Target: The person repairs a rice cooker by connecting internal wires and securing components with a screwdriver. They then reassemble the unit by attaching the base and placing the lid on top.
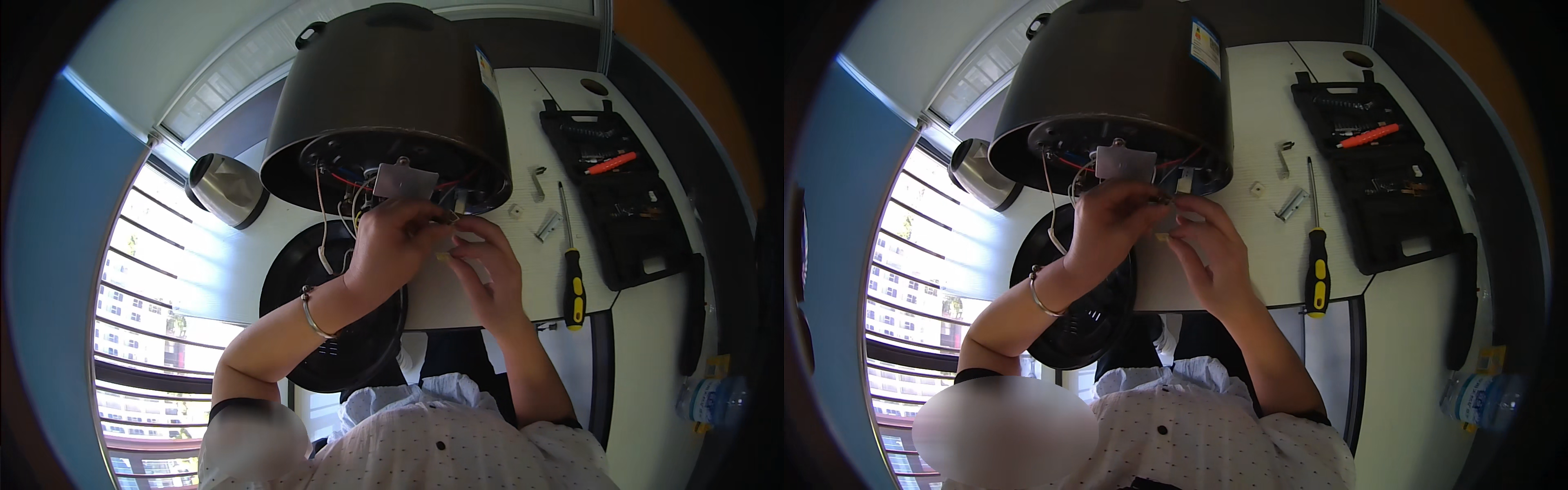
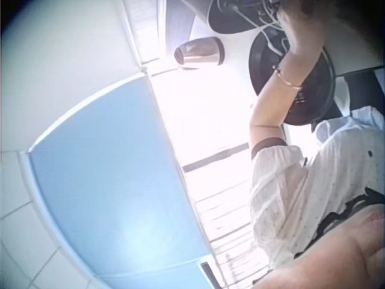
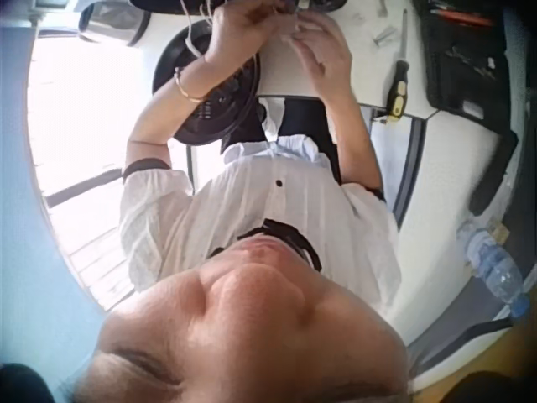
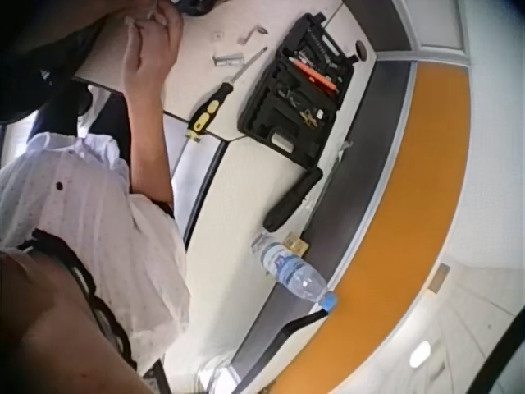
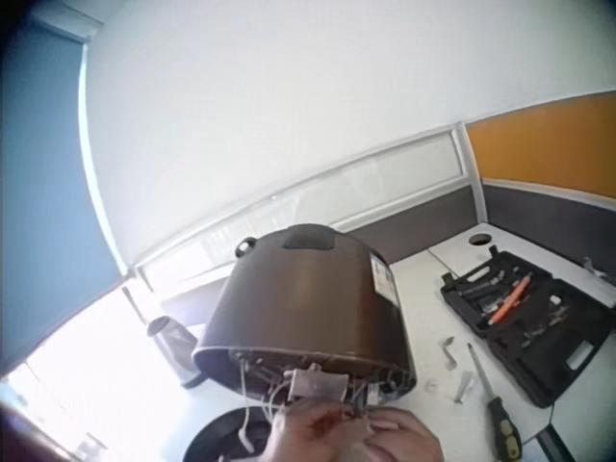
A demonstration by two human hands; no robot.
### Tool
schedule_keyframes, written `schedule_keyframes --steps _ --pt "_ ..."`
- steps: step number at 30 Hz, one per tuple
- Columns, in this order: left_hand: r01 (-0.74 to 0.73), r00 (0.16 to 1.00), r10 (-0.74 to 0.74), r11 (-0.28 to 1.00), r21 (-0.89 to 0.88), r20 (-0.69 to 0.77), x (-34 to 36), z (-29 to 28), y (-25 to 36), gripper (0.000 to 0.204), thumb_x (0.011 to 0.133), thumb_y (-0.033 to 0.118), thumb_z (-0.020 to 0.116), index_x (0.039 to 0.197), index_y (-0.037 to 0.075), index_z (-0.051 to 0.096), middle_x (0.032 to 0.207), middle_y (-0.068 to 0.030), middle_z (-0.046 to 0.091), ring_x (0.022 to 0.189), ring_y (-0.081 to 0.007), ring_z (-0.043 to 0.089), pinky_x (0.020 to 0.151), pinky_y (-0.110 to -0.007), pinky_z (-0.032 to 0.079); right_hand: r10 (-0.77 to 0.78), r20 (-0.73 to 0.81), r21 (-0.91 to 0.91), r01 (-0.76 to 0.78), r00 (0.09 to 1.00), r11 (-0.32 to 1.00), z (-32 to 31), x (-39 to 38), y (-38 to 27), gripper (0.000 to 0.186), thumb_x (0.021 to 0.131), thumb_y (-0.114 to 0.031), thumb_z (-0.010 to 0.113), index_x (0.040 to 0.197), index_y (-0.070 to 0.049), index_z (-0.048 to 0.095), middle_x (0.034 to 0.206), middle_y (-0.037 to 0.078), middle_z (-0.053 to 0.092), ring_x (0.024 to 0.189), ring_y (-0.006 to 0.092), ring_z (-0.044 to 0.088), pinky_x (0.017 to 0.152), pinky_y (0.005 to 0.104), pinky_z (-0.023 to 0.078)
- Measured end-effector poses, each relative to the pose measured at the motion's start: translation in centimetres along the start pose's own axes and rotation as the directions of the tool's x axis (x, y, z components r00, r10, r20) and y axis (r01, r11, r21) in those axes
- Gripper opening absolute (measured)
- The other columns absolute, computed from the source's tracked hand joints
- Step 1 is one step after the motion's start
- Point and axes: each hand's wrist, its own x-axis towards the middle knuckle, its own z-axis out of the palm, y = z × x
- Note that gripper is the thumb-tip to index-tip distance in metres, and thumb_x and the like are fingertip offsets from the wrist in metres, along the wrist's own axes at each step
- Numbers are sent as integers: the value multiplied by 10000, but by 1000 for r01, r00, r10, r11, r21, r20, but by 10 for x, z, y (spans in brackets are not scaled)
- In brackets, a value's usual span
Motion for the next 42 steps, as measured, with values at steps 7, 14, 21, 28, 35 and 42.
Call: schedule_keyframes --steps 7,14,21,28,35,42 --pt "-349 916 399 849 396 -49 0 3 -1 174 675 38 683 845 67 666 715 -69 591 611 -206 606 527 -286 476 70 23 110 -72 997 991 2 -6 6 140 779 78 602 904 23 569 1177 141 494 1053 230 542 885 329 480" --pt "-572 768 623 561 598 150 4 2 -3 151 680 67 658 827 92 637 726 -49 550 627 -227 590 524 -331 478 80 -21 260 -72 997 963 6 -6 8 145 775 97 599 903 32 579 1186 131 487 1046 214 533 887 309 475" --pt "-453 860 509 736 503 29 1 -3 -5 129 730 118 660 853 85 637 765 -59 578 648 -258 605 571 -341 499 95 7 315 -92 995 945 6 -4 8 118 783 88 591 894 48 591 1209 132 475 1112 206 497 904 306 457" --pt "-449 859 512 741 498 12 -1 -5 -2 147 737 133 660 876 86 645 778 -64 590 662 -271 609 591 -360 494 77 24 281 -81 997 956 5 -6 5 96 792 69 590 886 48 595 1211 132 474 1121 190 487 891 280 445" --pt "-419 884 467 760 497 31 1 -5 -5 133 745 162 650 859 95 654 752 -66 615 658 -266 611 586 -356 486 74 24 280 -78 997 957 6 -7 7 104 794 81 585 892 48 593 1206 128 476 1107 183 495 897 273 436" --pt "-411 898 427 735 540 102 3 0 -3 74 746 131 632 788 71 631 764 -80 628 671 -269 618 583 -362 488 109 5 353 -104 994 930 6 -7 9 114 805 73 586 911 32 591 1199 116 482 1053 172 527 922 272 423"
